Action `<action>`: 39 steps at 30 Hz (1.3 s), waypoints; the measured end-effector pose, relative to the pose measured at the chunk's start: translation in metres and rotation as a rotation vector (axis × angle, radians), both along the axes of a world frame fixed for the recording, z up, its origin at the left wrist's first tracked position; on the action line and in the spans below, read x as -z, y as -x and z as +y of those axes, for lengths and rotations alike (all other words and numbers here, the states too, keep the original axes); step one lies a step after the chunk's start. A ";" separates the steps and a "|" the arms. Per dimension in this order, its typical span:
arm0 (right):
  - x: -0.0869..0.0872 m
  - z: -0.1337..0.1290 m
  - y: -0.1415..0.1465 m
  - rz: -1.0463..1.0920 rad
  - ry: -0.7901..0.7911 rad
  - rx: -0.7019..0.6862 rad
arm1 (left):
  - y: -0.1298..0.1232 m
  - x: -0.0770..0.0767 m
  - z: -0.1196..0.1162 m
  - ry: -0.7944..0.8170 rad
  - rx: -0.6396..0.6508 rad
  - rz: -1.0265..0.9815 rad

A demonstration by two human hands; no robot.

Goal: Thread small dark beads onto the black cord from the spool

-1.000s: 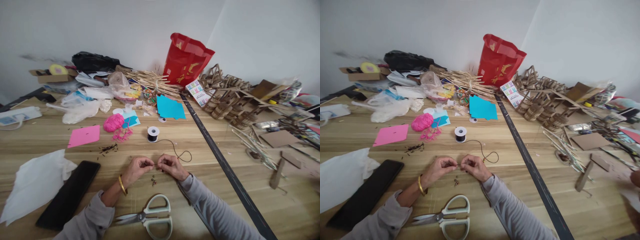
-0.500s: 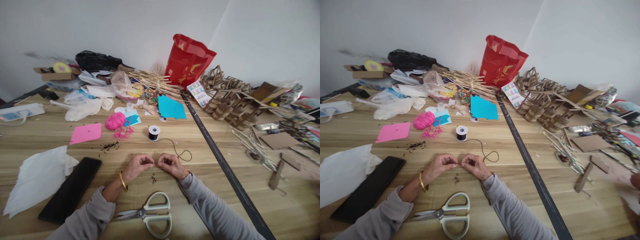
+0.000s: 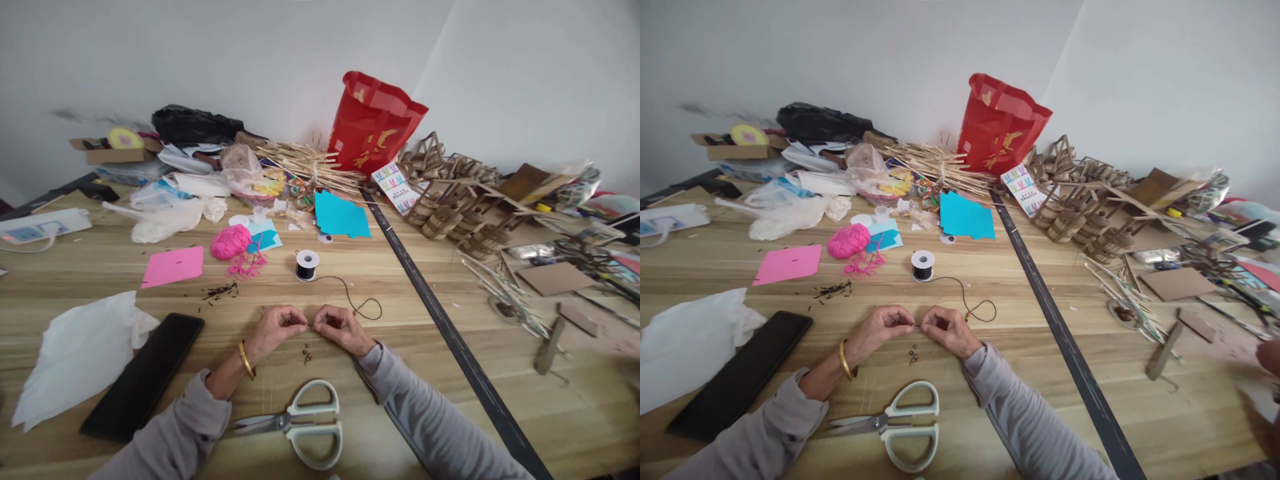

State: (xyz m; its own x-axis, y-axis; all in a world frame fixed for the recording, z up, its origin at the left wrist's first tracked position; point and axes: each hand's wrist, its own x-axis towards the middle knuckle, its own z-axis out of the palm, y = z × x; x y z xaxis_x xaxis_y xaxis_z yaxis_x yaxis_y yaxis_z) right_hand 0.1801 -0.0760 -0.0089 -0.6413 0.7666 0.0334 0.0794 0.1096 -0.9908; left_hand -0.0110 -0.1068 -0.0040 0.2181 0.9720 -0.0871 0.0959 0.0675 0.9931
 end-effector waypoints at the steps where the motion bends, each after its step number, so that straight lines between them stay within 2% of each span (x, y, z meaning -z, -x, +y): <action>1: 0.000 0.000 0.000 0.003 0.001 -0.001 | 0.000 0.000 0.000 -0.003 0.001 0.003; 9: -0.002 -0.002 0.001 -0.016 -0.019 0.000 | 0.000 0.003 0.000 -0.033 0.003 0.047; 20: -0.003 -0.001 0.001 -0.032 -0.015 0.001 | -0.001 -0.003 -0.001 -0.011 -0.005 0.032; 39: 0.000 0.000 0.000 -0.013 0.010 0.012 | -0.001 -0.003 -0.002 -0.017 -0.013 0.060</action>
State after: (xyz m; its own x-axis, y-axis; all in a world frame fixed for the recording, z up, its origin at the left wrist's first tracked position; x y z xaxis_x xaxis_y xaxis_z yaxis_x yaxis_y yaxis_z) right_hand 0.1798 -0.0759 -0.0085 -0.6321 0.7747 0.0171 0.0938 0.0984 -0.9907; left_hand -0.0103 -0.1084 -0.0006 0.2007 0.9761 -0.0832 0.1547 0.0523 0.9866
